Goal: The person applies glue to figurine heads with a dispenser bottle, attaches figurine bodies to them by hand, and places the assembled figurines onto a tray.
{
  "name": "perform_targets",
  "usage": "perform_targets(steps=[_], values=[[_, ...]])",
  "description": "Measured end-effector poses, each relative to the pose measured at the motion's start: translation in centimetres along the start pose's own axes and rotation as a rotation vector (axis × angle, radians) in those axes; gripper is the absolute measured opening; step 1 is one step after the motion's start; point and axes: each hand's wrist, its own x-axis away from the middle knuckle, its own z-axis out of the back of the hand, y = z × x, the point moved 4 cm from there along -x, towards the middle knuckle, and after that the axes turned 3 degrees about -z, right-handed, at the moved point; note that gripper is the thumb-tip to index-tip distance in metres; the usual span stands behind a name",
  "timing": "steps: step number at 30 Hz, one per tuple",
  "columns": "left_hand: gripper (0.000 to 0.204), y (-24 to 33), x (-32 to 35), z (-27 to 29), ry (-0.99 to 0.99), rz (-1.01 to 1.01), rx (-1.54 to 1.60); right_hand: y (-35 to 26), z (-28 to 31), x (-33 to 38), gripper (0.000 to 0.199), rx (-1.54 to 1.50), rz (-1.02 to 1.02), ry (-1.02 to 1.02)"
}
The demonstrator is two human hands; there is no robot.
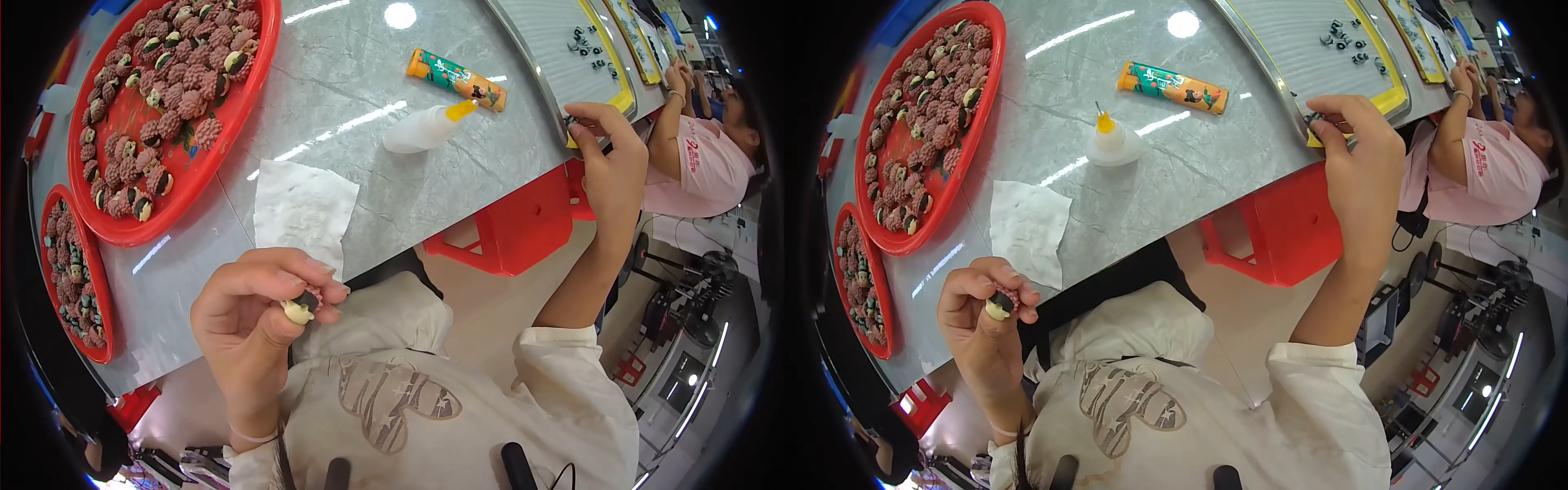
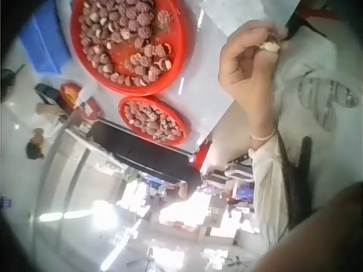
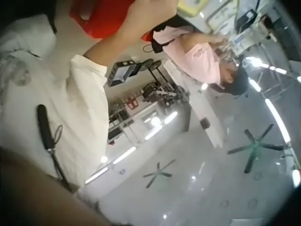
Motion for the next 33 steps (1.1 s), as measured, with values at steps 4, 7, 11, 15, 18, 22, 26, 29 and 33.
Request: perform_targets(steps=[4, 7, 11, 15, 18, 22, 26, 29, 33], values=[[0.025, 0.1, 0.0, 0.0, -0.001, 0.004, -0.009, 1.1, 0.1, -0.5, 0.015, -0.019, 0.001, 0.056], [0.023, 0.1, 0.0, 0.0, 0.011, 0.027, -0.065, 1.5, 0.1, -0.5, 0.017, -0.035, -0.014, -0.002], [0.025, 0.1, 0.1, 0.2, -0.007, 0.028, -0.01, 0.5, 0.2, -0.4, 0.019, -0.036, 0.067, -0.116], [0.024, 0.1, 0.1, -0.1, -0.007, 0.054, -0.012, 0.8, -0.1, -0.8, 0.018, 0.011, 0.085, -0.074], [0.023, 0.2, 0.2, 0.0, -0.022, 0.043, 0.01, 1.3, 0.3, -0.6, 0.017, -0.143, 0.05, 0.046], [0.022, 0.3, 0.3, 0.4, -0.009, 0.035, 0.01, 1.3, 1.2, 0.1, 0.016, -0.615, -0.032, 0.039], [0.019, 0.3, 0.2, -0.2, -0.005, 0.062, 0.045, 0.3, 0.2, 1.4, 0.019, -1.166, -0.112, -0.311], [0.02, -0.1, 0.1, -0.4, 0.006, 0.102, 0.037, -1.8, -1.6, 2.7, 0.019, -1.363, -0.166, -0.435], [0.023, 0.2, 0.2, -1.4, -0.007, 0.161, 0.054, -4.3, -2.4, 4.1, 0.023, -1.409, -0.183, -0.435]])
